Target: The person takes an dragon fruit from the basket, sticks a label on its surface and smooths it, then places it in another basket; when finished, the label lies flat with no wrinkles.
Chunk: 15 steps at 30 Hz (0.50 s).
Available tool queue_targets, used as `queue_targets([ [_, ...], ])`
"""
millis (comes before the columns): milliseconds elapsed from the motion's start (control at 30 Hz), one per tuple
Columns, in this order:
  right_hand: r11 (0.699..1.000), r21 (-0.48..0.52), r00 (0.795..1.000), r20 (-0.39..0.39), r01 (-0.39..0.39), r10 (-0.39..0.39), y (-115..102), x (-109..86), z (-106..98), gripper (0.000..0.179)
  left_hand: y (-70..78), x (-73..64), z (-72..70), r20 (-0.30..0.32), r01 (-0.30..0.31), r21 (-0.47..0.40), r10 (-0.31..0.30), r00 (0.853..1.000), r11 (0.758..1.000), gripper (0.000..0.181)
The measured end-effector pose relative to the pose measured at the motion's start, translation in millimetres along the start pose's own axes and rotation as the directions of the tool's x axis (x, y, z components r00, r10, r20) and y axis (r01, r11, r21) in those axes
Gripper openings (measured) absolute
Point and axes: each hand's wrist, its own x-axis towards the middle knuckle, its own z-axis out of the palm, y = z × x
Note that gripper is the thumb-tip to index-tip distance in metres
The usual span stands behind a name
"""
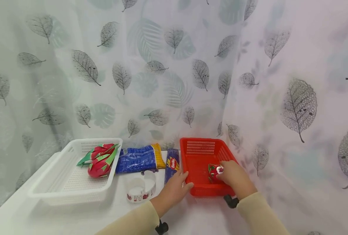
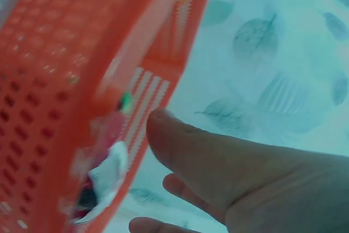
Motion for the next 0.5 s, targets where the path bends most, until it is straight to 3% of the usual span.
queue_targets([
  [67,1.0,-0.001,1.0,-0.003,0.017,-0.017,-8,-4.3,-1,0.073,-0.3,-7.5,-10.8,0.022,-0.053,0.126,0.051,0.998,0.991,0.069],
  [133,0.999,-0.018,0.999,-0.013,0.034,-0.034,-17,-9.0,-3,0.072,-0.6,-18.0,-27.3,0.032,-0.12,0.239,0.116,0.993,0.964,0.067],
  [267,0.995,-0.025,0.995,-0.028,0.094,-0.094,-37,-18.9,-4,0.07,-9.9,-49.7,-76.4,-0.033,-0.21,0.379,0.24,0.97,0.901,0.059],
  [333,0.992,-0.019,0.991,-0.033,0.127,-0.128,-49,-24.2,-4,0.07,-24.9,-71.4,-104.2,-0.109,-0.199,0.427,0.269,0.957,0.882,0.055],
  [400,0.987,-0.012,0.986,-0.049,0.159,-0.16,-62,-29.2,-3,0.069,-43.7,-94.9,-133.2,-0.196,-0.148,0.46,0.262,0.945,0.876,0.053],
  [500,0.982,-0.012,0.98,-0.071,0.188,-0.188,-84,-36.9,-4,0.069,-75.4,-124.5,-177.9,-0.335,-0.059,0.5,0.256,0.907,0.864,0.054],
])
